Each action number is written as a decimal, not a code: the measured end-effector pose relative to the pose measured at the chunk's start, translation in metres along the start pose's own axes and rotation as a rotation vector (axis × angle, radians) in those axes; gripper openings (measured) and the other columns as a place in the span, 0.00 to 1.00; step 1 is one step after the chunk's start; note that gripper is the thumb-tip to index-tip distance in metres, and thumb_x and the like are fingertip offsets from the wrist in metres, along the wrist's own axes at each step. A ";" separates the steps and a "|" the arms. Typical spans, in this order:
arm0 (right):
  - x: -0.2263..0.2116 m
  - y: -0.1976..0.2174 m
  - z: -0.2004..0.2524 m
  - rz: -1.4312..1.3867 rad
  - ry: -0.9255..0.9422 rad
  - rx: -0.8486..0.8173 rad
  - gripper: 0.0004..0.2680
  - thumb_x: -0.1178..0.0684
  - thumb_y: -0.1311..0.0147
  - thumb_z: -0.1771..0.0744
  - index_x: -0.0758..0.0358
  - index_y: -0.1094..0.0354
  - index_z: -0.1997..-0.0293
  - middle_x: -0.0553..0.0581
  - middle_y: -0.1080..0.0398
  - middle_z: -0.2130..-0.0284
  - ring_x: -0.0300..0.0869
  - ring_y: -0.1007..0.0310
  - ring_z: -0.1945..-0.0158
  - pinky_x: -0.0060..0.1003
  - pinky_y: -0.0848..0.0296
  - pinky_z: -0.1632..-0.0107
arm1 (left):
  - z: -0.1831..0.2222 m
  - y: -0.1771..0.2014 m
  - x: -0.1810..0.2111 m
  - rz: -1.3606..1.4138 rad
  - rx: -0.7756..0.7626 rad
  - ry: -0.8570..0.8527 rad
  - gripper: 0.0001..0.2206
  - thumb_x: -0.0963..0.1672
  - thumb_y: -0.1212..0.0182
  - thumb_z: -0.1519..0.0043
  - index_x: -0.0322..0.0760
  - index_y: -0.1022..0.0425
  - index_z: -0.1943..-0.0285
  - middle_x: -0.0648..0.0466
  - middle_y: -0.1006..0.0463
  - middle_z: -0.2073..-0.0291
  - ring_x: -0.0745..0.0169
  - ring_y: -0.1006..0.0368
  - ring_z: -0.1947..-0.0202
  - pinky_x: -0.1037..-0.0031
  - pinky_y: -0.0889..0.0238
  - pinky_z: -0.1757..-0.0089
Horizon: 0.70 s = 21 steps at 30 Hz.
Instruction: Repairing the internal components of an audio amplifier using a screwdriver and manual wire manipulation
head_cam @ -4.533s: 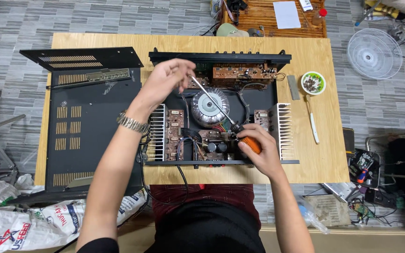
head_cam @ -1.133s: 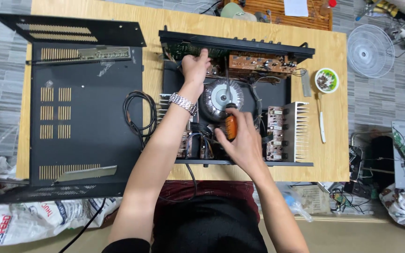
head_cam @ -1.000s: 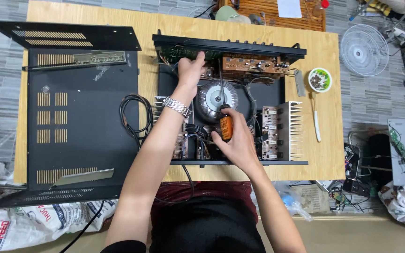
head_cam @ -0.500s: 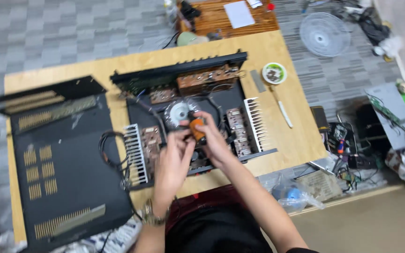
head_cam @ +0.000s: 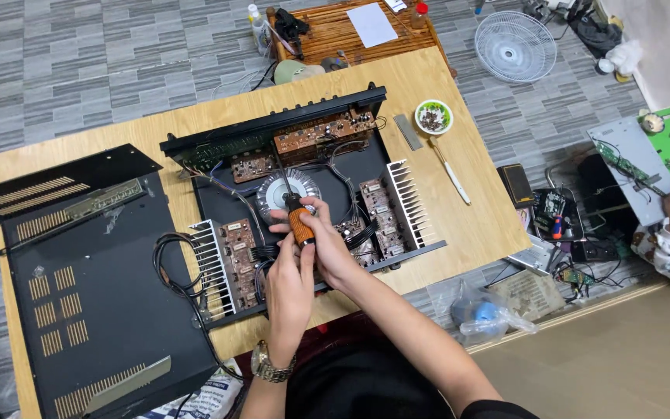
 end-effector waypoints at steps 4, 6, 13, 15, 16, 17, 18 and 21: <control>0.008 0.024 -0.004 0.238 0.042 0.013 0.14 0.47 0.58 0.28 0.48 0.46 0.33 0.65 0.41 0.41 0.48 0.40 0.40 0.40 0.36 0.40 | 0.004 -0.001 0.015 -0.068 0.104 -0.099 0.22 0.45 0.47 0.31 0.25 0.37 0.31 0.28 0.25 0.46 0.28 0.25 0.50 0.47 0.28 0.55; 0.021 0.052 -0.015 0.366 0.057 -0.022 0.14 0.45 0.59 0.27 0.49 0.44 0.32 0.66 0.45 0.37 0.53 0.48 0.33 0.48 0.45 0.31 | 0.002 -0.010 0.010 -0.090 0.158 -0.115 0.23 0.42 0.44 0.32 0.20 0.38 0.30 0.25 0.28 0.42 0.27 0.26 0.48 0.47 0.28 0.53; -0.015 0.046 0.018 1.160 0.616 -0.261 0.18 0.57 0.50 0.30 0.66 0.42 0.31 0.67 0.40 0.39 0.58 0.40 0.34 0.52 0.42 0.32 | 0.011 -0.019 -0.009 -0.316 0.239 -0.284 0.19 0.41 0.47 0.33 0.27 0.34 0.33 0.42 0.28 0.53 0.40 0.24 0.57 0.59 0.26 0.60; -0.026 0.039 0.026 1.195 0.629 -0.370 0.18 0.59 0.49 0.31 0.67 0.42 0.31 0.68 0.39 0.39 0.59 0.39 0.34 0.52 0.41 0.33 | 0.009 0.009 0.019 -0.287 0.290 -0.211 0.19 0.39 0.45 0.35 0.24 0.33 0.34 0.38 0.29 0.57 0.33 0.24 0.59 0.54 0.26 0.62; -0.028 0.041 0.026 1.250 0.620 -0.371 0.18 0.56 0.49 0.31 0.68 0.42 0.32 0.66 0.38 0.38 0.56 0.38 0.34 0.49 0.41 0.32 | 0.006 0.022 0.022 0.103 0.112 0.197 0.21 0.52 0.53 0.38 0.34 0.31 0.44 0.44 0.24 0.58 0.41 0.23 0.58 0.59 0.31 0.59; -0.030 0.043 0.025 1.305 0.615 -0.372 0.18 0.52 0.50 0.31 0.69 0.42 0.34 0.65 0.37 0.36 0.52 0.38 0.33 0.46 0.41 0.30 | 0.009 0.031 0.029 0.532 -0.065 0.562 0.30 0.64 0.63 0.42 0.44 0.30 0.53 0.50 0.19 0.59 0.49 0.22 0.56 0.64 0.37 0.55; -0.028 0.037 0.031 1.286 0.627 -0.471 0.18 0.52 0.50 0.31 0.69 0.42 0.34 0.65 0.37 0.36 0.52 0.38 0.33 0.46 0.41 0.30 | 0.016 0.013 0.008 0.549 0.026 0.583 0.30 0.64 0.63 0.42 0.44 0.30 0.53 0.50 0.19 0.59 0.49 0.22 0.56 0.64 0.37 0.55; -0.015 0.052 0.024 1.304 0.591 -0.456 0.20 0.54 0.49 0.33 0.71 0.41 0.32 0.68 0.35 0.37 0.52 0.35 0.35 0.42 0.39 0.34 | 0.014 -0.018 -0.016 0.083 0.198 -0.112 0.14 0.47 0.63 0.26 0.37 0.36 0.40 0.42 0.36 0.58 0.38 0.33 0.66 0.55 0.40 0.66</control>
Point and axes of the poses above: each hand's wrist, its own z-axis away from the middle knuckle, its own y-axis out of the back of the hand, x = y × z, the point moved 3 cm from there along -z, towards the middle knuckle
